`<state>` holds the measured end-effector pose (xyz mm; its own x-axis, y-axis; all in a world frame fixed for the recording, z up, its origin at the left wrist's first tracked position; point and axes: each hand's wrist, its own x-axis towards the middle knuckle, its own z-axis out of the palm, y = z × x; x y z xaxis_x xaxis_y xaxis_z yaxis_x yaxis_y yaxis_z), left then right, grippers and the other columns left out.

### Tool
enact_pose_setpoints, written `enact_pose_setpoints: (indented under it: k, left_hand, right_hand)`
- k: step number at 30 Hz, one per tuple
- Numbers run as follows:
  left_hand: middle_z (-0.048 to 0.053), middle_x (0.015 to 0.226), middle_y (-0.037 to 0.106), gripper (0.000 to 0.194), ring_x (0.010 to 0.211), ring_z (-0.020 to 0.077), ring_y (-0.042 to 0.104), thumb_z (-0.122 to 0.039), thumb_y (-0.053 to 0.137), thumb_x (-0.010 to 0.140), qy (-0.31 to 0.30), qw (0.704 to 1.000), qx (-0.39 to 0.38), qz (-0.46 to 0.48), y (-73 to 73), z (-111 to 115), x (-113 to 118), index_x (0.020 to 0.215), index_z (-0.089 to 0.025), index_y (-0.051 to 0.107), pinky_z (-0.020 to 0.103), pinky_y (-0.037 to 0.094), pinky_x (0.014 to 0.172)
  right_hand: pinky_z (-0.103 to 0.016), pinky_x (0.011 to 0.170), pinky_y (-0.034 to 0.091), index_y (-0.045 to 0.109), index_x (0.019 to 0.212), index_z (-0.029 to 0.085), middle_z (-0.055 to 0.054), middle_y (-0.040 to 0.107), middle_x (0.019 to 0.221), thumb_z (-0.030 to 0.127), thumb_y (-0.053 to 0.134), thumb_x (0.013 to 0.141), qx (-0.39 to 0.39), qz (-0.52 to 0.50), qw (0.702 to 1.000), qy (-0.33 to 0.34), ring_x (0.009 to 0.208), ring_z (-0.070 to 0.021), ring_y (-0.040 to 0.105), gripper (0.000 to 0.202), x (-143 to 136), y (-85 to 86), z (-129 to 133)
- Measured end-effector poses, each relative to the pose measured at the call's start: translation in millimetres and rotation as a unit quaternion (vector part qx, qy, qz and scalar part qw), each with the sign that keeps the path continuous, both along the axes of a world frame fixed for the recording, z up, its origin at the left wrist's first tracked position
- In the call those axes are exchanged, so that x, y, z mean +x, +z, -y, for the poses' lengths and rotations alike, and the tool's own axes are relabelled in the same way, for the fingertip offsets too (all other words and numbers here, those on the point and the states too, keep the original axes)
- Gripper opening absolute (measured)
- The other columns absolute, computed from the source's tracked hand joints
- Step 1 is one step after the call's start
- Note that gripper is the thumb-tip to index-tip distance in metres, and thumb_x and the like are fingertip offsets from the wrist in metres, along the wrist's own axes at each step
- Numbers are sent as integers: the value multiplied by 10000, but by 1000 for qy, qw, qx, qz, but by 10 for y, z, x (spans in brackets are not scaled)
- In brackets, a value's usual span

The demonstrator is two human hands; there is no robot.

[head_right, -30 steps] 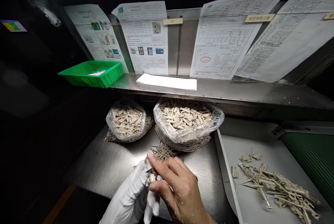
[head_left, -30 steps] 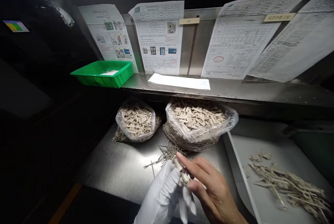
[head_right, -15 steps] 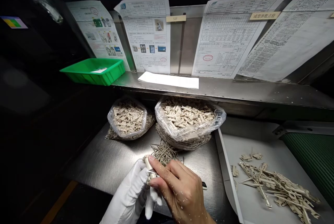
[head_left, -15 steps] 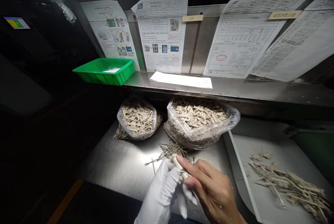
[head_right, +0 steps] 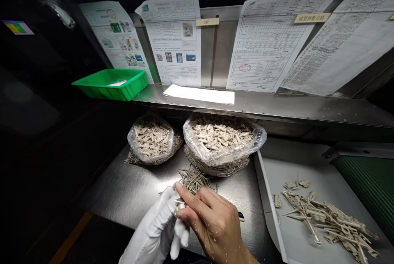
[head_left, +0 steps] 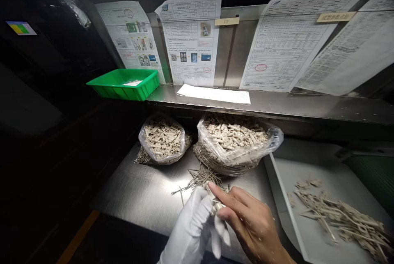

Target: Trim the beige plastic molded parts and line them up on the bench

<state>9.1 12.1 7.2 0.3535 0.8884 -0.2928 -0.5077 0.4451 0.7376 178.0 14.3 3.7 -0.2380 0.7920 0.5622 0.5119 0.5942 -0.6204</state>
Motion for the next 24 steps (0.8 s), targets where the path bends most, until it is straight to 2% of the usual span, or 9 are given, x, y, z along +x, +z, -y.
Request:
enact_pose_setpoints:
  k: [3, 5, 8, 10, 14, 19, 21, 24]
  left_hand:
    - [17, 895, 731, 254, 651, 125, 693, -386, 655, 1022, 10, 1000, 0, -3, -34, 6, 46, 1092, -143, 672, 253, 591, 567]
    - [-18, 736, 721, 314, 550, 111, 677, -465, 693, 985, 18, 1000, 0, -9, -56, 8, 86, 995, -157, 626, 202, 552, 486]
    - [-35, 619, 732, 505, 530, 128, 702, -614, 801, 817, 51, 998, -6, -29, -70, -2, 128, 930, -202, 531, 166, 542, 427]
    - [-39, 562, 725, 561, 504, 129, 699, -663, 811, 773, 43, 998, -23, -25, -65, -19, 135, 898, -217, 495, 149, 523, 392]
    - [-60, 474, 673, 467, 378, 91, 630, -624, 702, 922, -38, 997, -65, 17, -72, -62, 117, 877, -208, 497, 111, 453, 340]
    - [-37, 548, 748, 429, 494, 163, 745, -549, 764, 909, -22, 998, -44, 42, -173, -91, 107, 977, -211, 510, 168, 548, 375]
    - [-36, 504, 725, 384, 430, 163, 715, -529, 724, 948, -45, 997, -41, 47, -186, -92, 100, 948, -204, 521, 176, 534, 361]
    - [-41, 459, 688, 370, 361, 117, 645, -530, 683, 978, -53, 997, -47, 31, -126, -80, 85, 911, -194, 541, 146, 487, 367]
  right_hand:
    - [-223, 532, 460, 714, 1381, 208, -18, 597, 697, 391, 500, 1106, -13, 16, 1000, -8, 613, -141, 604, 394, 3, -29, -7]
    - [-222, 523, 454, 718, 1377, 216, -13, 591, 688, 400, 506, 1103, -16, 14, 1000, -8, 599, -137, 595, 392, 10, -52, -6]
    - [-221, 511, 439, 727, 1365, 221, -4, 577, 672, 408, 517, 1099, -12, -1, 1000, -5, 579, -131, 581, 387, 17, -60, -5]
    - [-221, 517, 441, 729, 1362, 226, -3, 579, 674, 404, 528, 1096, -14, -9, 1000, -2, 585, -130, 586, 378, 15, -52, -9]
    - [-226, 531, 444, 726, 1365, 226, -1, 577, 677, 394, 553, 1087, -14, -20, 1000, 2, 595, -131, 586, 368, 10, -59, -18]
    - [-225, 522, 430, 707, 1388, 236, 8, 565, 673, 368, 559, 1087, -5, -14, 1000, -2, 583, -126, 567, 361, 29, -75, -37]
    - [-229, 533, 445, 707, 1386, 213, -1, 575, 682, 437, 540, 1086, 8, -2, 1000, -7, 601, -133, 574, 410, 32, -54, -54]
    - [-243, 537, 448, 687, 1410, 196, -8, 579, 688, 511, 528, 1069, 47, 10, 999, -14, 614, -145, 563, 491, 22, -21, -71]
